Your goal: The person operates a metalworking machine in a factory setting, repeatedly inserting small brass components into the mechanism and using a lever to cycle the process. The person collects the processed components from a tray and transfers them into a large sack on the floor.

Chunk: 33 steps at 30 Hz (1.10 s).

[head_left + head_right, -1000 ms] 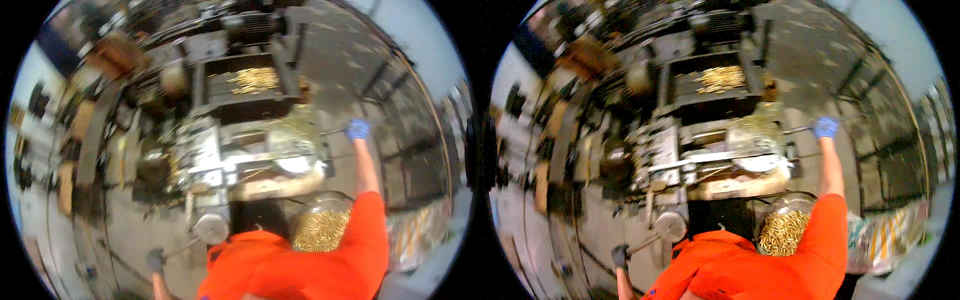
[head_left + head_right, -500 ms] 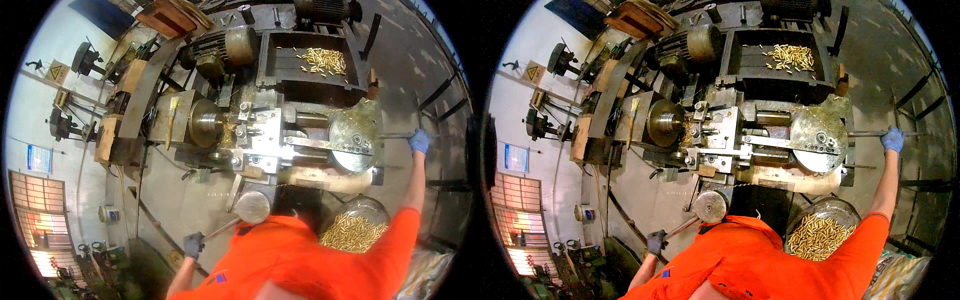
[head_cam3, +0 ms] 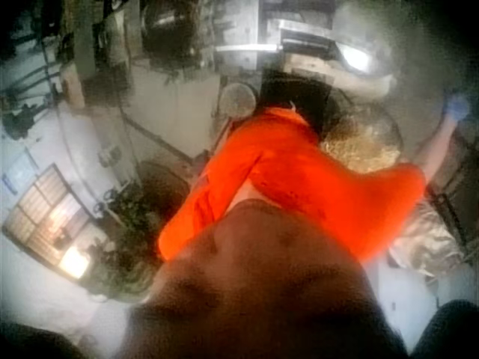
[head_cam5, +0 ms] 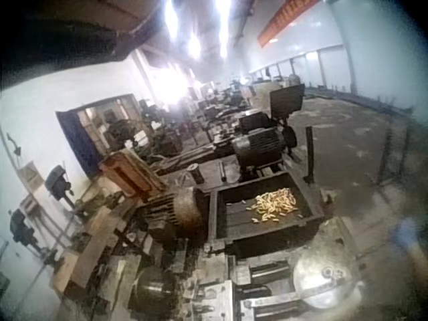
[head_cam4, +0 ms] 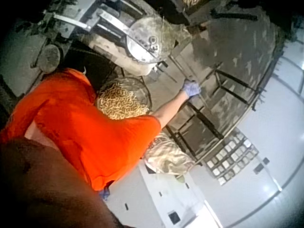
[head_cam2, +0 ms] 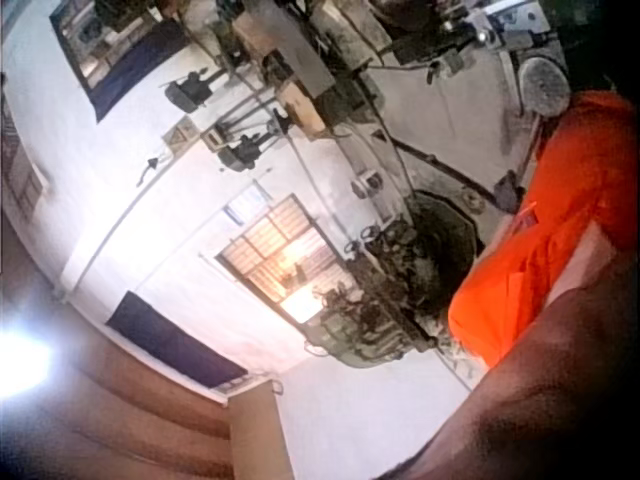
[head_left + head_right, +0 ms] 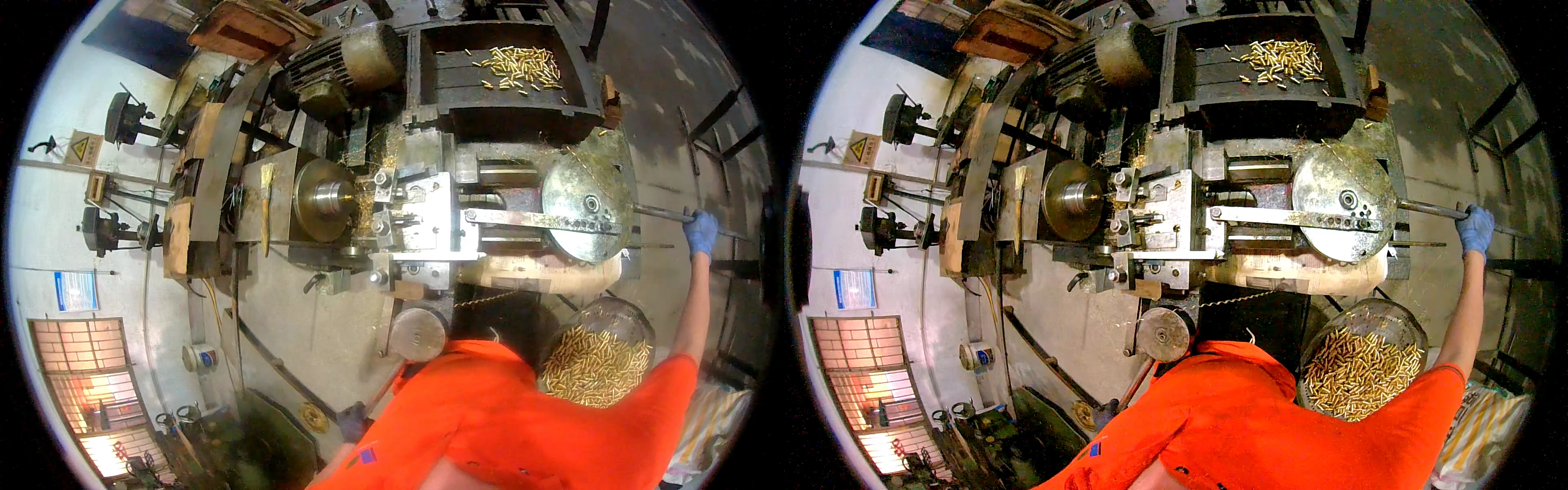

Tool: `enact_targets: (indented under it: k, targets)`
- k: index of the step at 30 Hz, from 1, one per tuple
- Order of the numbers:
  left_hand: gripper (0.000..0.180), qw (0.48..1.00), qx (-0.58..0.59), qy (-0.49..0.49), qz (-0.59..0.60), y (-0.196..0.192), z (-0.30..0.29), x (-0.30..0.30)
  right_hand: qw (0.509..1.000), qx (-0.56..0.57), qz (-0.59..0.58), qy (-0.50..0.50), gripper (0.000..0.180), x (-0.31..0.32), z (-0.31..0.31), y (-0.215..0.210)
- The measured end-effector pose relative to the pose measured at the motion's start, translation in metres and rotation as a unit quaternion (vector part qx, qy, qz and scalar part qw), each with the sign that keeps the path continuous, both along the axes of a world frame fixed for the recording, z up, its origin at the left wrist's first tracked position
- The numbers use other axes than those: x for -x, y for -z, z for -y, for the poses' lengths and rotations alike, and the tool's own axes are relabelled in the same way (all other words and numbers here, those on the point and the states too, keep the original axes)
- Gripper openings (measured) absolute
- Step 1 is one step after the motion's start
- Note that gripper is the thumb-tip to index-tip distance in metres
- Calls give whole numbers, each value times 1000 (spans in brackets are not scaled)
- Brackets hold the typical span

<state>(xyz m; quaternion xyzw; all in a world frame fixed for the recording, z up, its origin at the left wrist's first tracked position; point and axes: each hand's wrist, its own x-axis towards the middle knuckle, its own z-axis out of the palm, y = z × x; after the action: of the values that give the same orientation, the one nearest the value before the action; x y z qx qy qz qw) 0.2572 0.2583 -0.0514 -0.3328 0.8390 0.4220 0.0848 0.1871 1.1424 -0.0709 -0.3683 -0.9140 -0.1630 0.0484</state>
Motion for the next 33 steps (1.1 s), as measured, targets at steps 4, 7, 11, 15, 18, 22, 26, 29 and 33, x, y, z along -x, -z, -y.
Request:
enact_targets:
  k: [4, 7, 11, 15, 18, 22, 26, 29, 33]
  targets:
    - [26, 987, -5, -156, 31, -23, -43, 13, 1000, 7, 22, 20, 28, 1, 13, -12]
    - [28, 986, -1, -155, 54, -26, -44, 14, 1000, -6, 4, -2, 30, -12, 15, -8]
    - [30, 988, -28, -148, 35, -15, -32, 5, 999, -7, -11, 29, 36, -14, 24, -10]
    - [30, 998, 65, 3, -14, 17, 8, -25, 999, -8, -29, 11, 37, -26, 16, 4]
    - [29, 996, -11, 37, 78, -21, -16, 0, 998, 24, -22, 55, 35, -30, 47, -19]
    - [34, 965, -47, 172, 193, -52, -26, 54, 989, 62, 18, 133, 29, -54, 76, -24]
    - [30, 948, -83, 301, -58, -50, -69, 89, 990, 25, -3, 141, 29, -85, 98, -9]
    - [18, 880, 64, 469, -42, -83, -119, 109, 981, 75, 20, 178, 32, -88, 126, -24]
    - [21, 817, 54, 571, -61, -37, -100, 129, 978, 91, -4, 189, 34, -96, 151, -24]
